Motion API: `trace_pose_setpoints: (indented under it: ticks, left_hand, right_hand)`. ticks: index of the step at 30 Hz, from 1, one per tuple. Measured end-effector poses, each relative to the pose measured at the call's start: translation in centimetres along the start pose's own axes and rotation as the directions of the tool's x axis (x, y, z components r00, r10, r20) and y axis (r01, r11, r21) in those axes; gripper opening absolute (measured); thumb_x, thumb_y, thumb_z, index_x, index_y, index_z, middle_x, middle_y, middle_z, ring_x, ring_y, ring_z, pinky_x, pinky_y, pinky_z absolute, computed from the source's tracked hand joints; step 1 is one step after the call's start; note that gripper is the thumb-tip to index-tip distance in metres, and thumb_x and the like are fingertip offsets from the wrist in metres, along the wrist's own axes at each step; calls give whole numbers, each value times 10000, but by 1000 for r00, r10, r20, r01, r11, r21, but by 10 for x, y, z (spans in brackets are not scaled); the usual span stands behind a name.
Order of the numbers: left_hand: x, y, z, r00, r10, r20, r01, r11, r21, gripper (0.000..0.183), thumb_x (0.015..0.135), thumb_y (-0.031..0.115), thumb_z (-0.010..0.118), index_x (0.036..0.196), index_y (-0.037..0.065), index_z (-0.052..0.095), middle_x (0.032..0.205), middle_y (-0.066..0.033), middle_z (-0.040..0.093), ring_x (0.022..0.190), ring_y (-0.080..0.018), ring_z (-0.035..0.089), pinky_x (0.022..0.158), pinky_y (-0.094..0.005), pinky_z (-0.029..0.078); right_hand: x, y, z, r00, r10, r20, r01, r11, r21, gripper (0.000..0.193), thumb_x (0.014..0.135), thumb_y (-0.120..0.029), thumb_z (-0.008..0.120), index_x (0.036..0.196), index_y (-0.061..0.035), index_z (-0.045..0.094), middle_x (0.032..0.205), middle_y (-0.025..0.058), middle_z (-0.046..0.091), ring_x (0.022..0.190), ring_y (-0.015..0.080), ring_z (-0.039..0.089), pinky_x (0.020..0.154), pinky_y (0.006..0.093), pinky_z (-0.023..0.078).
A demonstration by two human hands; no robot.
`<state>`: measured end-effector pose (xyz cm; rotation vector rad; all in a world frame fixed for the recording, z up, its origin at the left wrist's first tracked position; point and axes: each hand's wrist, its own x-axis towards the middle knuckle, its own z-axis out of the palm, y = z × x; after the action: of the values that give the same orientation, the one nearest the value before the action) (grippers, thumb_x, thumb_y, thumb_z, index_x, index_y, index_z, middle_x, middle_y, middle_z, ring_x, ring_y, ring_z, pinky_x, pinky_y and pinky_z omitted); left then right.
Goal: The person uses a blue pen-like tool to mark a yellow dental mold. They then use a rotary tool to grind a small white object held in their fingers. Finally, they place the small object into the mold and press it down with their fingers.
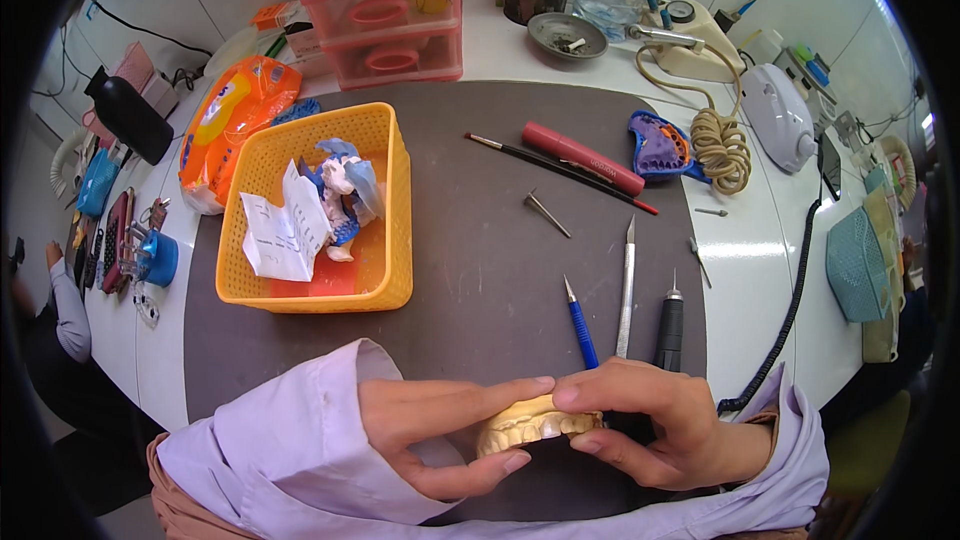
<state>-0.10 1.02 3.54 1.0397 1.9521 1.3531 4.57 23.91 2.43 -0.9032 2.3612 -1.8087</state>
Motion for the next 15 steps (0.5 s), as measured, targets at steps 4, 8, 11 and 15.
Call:
trace_pose_setpoints:
  ticks: [4,8,11,15]
  left_hand:
    - [-1,-9,7,998,24,-51,-29,994,-106,525,790,70,648,1281,35,466,767,-73,637,614,-144,633,590,-229,489]
    - [-4,-8,9,998,-16,-61,8,993,-120,518,797,73,643,1285,50,468,757,-56,633,623,-121,638,597,-213,492]
    - [-2,-3,4,996,-91,6,91,986,-138,499,798,73,641,1267,25,480,827,-82,648,728,-147,657,672,-233,521]
    - [-3,-17,12,995,67,-79,-77,986,-144,499,799,78,644,1269,33,483,728,-45,624,592,-115,623,574,-218,487]
  right_hand:
    - [1,0,-2,999,-2,34,3,1000,-22,354,781,13,636,1128,-12,566,1006,130,623,844,251,622,727,316,499]
    - [2,-3,-2,998,52,37,-53,998,16,333,776,14,641,1104,-25,600,983,125,634,832,255,626,714,314,501]
    - [1,-1,-3,998,52,21,-53,998,35,311,775,7,646,1083,-21,615,981,145,639,797,246,632,682,303,494]
    - [3,-2,-3,999,45,28,-46,999,30,313,771,9,646,1081,-30,622,974,143,641,782,241,635,670,294,496]
